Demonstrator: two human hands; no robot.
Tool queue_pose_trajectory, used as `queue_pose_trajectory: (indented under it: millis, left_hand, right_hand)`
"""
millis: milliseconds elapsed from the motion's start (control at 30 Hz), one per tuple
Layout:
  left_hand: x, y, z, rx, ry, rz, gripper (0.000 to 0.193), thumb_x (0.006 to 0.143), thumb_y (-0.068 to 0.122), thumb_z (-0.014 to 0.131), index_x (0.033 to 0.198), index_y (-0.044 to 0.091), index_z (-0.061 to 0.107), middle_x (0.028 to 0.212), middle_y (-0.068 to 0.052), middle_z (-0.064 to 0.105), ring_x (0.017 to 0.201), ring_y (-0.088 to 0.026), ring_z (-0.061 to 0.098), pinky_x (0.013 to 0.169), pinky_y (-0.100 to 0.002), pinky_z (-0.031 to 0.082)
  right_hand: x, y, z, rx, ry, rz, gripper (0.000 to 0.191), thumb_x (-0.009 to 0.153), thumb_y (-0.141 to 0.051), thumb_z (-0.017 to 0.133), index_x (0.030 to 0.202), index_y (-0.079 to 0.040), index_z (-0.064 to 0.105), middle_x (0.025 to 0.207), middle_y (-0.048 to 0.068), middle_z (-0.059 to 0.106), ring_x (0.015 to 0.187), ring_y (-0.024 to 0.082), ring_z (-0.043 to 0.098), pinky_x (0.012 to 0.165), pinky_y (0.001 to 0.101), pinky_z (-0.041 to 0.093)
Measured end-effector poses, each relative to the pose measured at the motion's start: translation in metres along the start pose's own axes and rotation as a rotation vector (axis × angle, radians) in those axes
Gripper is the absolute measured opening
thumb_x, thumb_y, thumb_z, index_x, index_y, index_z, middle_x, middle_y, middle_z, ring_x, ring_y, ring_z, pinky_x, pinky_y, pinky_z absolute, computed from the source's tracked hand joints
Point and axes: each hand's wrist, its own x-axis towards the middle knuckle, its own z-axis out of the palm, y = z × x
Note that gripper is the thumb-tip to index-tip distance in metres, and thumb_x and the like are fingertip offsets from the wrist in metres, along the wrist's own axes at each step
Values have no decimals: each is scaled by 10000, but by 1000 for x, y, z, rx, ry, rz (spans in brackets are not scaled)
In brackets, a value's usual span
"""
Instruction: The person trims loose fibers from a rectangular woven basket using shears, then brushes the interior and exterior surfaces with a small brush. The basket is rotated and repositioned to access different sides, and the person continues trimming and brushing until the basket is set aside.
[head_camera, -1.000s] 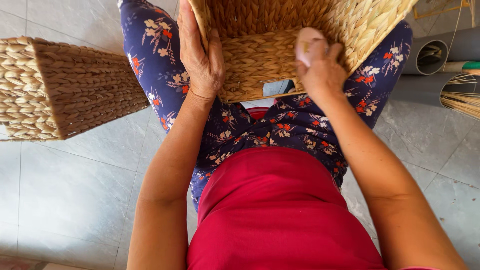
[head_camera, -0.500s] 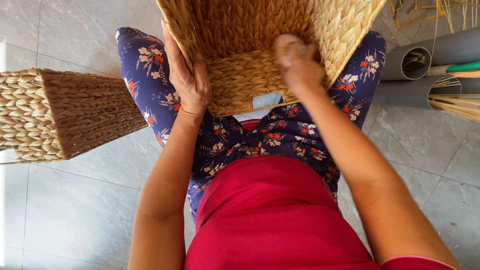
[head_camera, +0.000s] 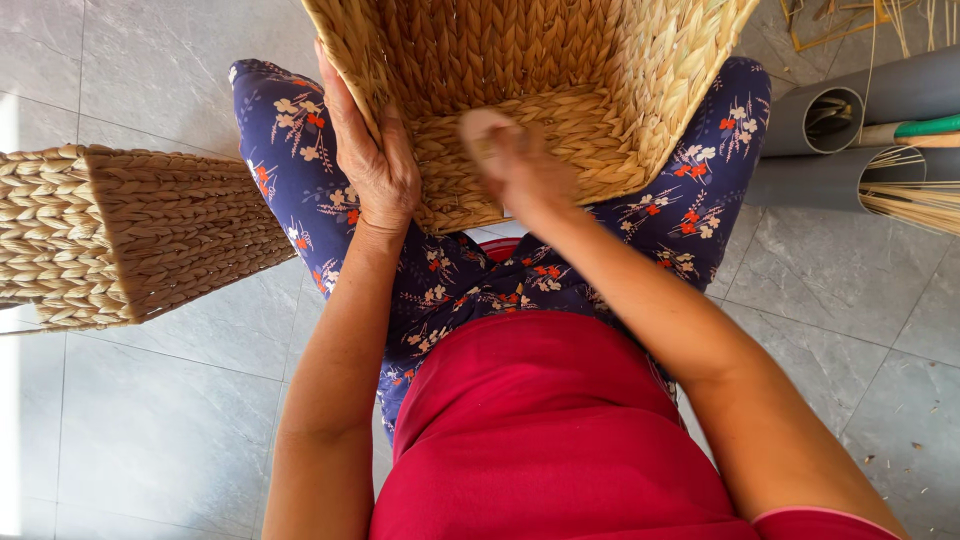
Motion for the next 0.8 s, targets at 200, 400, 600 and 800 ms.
queue_pose_trajectory:
  millis: [200, 400, 600, 800]
  left_hand:
    - [-8, 15, 0, -29, 6, -45, 693, 1115, -133, 505, 1672, 105, 168, 1717, -112, 230, 1606, -230, 294, 1336, -303, 279]
    - [8, 38, 2, 25, 35, 16, 669, 1101, -139, 542, 1667, 82, 261, 1666, -130, 353, 1547, -252, 417, 1288, -303, 371]
    - [62, 103, 13, 60, -34, 153, 600, 1111, -131, 561, 1633, 105, 384, 1639, -143, 387, 1534, -280, 447, 1286, -325, 413]
    - [128, 137, -4, 349, -273, 385, 384, 1048, -69, 615, 1416, 43, 606, 1427, -171, 586, 1317, -364, 567, 1096, -421, 501]
  right_hand:
    - [-30, 82, -39, -72, 208, 125, 590, 918, -296, 790, 1389, -114, 485, 1140, 207, 473, 749, 386, 691, 538, 442, 588]
    - [-45, 77, -40, 107, 375, 49, 623, 923, -263, 803, 1436, -148, 469, 1219, 192, 511, 937, 419, 689, 721, 503, 592]
    - [-65, 80, -73, 268, 458, -25, 597, 983, -215, 765, 1483, -107, 458, 1342, 206, 544, 1168, 427, 627, 952, 488, 536]
    - [-97, 69, -114, 540, 402, -147, 621, 973, -180, 729, 1513, -54, 450, 1464, 192, 564, 1350, 333, 584, 1131, 399, 464]
